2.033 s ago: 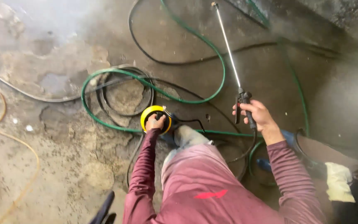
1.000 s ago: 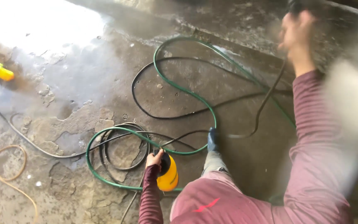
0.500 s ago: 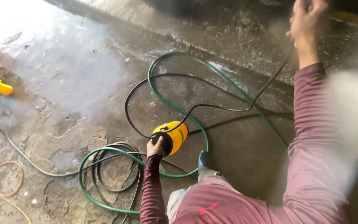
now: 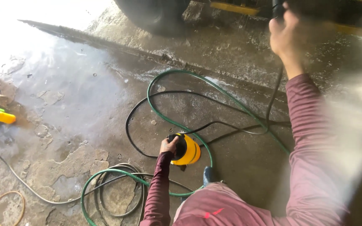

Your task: Rinsing soap off a truck using a high-pressure water sprayer in a washing bay.

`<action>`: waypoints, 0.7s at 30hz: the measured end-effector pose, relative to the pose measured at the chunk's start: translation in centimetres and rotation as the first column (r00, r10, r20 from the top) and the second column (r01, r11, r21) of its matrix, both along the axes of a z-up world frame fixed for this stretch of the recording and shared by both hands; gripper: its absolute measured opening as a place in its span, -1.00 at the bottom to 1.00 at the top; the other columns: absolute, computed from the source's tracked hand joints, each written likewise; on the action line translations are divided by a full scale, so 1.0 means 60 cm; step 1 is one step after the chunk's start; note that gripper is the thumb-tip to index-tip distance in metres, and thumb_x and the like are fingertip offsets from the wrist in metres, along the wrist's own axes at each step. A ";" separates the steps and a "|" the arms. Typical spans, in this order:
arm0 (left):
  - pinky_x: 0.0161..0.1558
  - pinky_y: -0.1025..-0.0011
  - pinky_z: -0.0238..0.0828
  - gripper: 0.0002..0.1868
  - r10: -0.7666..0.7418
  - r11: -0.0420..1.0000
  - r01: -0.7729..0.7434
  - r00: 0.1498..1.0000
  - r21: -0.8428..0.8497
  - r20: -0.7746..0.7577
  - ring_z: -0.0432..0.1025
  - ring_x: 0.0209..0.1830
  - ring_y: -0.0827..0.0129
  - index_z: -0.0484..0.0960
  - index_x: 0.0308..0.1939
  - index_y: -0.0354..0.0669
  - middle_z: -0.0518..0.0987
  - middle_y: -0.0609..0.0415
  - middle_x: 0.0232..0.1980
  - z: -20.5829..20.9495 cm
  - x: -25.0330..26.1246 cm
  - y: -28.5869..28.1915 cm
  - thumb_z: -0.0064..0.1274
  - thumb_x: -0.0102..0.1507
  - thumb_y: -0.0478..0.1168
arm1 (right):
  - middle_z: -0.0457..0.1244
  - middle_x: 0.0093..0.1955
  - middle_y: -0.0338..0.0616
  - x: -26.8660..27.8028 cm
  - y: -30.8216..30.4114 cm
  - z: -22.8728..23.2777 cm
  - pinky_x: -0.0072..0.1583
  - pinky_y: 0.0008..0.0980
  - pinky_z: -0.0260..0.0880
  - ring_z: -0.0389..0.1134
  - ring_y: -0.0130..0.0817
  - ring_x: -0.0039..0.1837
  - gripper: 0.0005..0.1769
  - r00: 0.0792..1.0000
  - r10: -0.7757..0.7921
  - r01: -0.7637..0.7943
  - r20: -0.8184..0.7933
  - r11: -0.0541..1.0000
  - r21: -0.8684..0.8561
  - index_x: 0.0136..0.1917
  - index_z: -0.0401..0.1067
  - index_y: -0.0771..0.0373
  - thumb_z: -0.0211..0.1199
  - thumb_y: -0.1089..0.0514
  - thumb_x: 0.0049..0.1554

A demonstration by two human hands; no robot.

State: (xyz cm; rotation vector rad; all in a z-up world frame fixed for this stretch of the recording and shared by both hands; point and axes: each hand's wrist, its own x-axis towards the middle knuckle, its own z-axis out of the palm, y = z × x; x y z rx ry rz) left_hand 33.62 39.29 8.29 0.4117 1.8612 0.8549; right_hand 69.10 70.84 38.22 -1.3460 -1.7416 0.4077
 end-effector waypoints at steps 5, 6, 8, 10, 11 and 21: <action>-0.61 0.34 0.20 -0.42 -0.037 0.985 0.032 0.999 -0.170 -0.027 0.29 -0.63 0.35 0.53 0.09 -0.19 0.38 0.07 -0.46 -0.011 0.021 -0.002 0.13 0.23 0.18 | 0.28 0.21 0.17 0.001 -0.018 0.018 -0.37 -0.40 0.27 0.24 -0.37 -0.31 -0.46 0.995 -0.010 0.026 0.104 0.988 -0.155 0.62 0.02 0.31 0.01 0.14 0.45; -0.58 0.32 0.25 -0.40 -0.048 0.975 0.041 0.999 -0.218 -0.024 0.31 -0.59 0.34 0.52 0.14 -0.19 0.41 0.05 -0.43 -0.014 0.023 -0.003 0.14 0.24 0.19 | 0.30 0.15 0.08 0.006 -0.017 0.017 -0.40 -0.41 0.21 0.17 -0.43 -0.35 -0.47 0.987 -0.022 0.044 0.158 0.990 -0.134 0.61 0.08 0.29 0.04 0.14 0.45; -0.56 0.35 0.25 -0.35 -0.064 0.963 0.057 0.998 -0.264 -0.019 0.30 -0.58 0.35 0.49 0.20 -0.16 0.42 0.04 -0.39 0.005 0.032 -0.006 0.13 0.24 0.23 | 0.25 -0.05 -0.02 0.045 -0.001 -0.003 -0.45 -0.41 0.12 0.09 -0.45 -0.40 -0.54 0.974 -0.053 0.058 0.223 0.998 -0.016 0.54 0.22 0.34 0.08 0.17 0.43; -0.53 0.37 0.24 -0.30 -0.086 0.946 0.077 0.996 -0.314 -0.014 0.30 -0.57 0.37 0.46 0.26 -0.12 0.43 0.03 -0.36 0.018 0.034 -0.014 0.11 0.24 0.27 | 0.20 -0.25 -0.12 0.099 0.034 -0.047 -0.51 -0.41 0.04 0.01 -0.47 -0.45 -0.60 0.955 -0.093 0.068 0.282 0.993 0.096 0.47 0.36 0.40 0.13 0.21 0.42; -0.52 0.38 0.21 -0.30 -0.068 0.947 0.058 0.998 -0.316 -0.018 0.28 -0.57 0.38 0.48 0.24 -0.15 0.43 0.02 -0.35 0.022 0.033 -0.019 0.13 0.23 0.26 | 0.28 -0.02 0.16 0.134 0.064 -0.079 -0.14 -0.23 0.18 0.20 -0.11 -0.12 -0.56 0.973 -0.080 0.024 0.214 0.967 0.254 0.45 0.35 0.50 0.17 0.25 0.36; -0.61 0.37 0.18 -0.41 -0.023 0.967 0.013 0.999 -0.253 -0.036 0.25 -0.64 0.36 0.53 0.17 -0.13 0.34 0.06 -0.47 -0.002 0.010 -0.077 0.13 0.26 0.20 | 0.15 -0.02 -0.17 0.283 -0.030 -0.130 -0.29 -0.36 0.28 0.19 -0.43 -0.20 -0.91 0.972 -0.219 0.211 -0.084 0.973 -0.096 0.05 0.22 0.17 0.07 0.27 0.44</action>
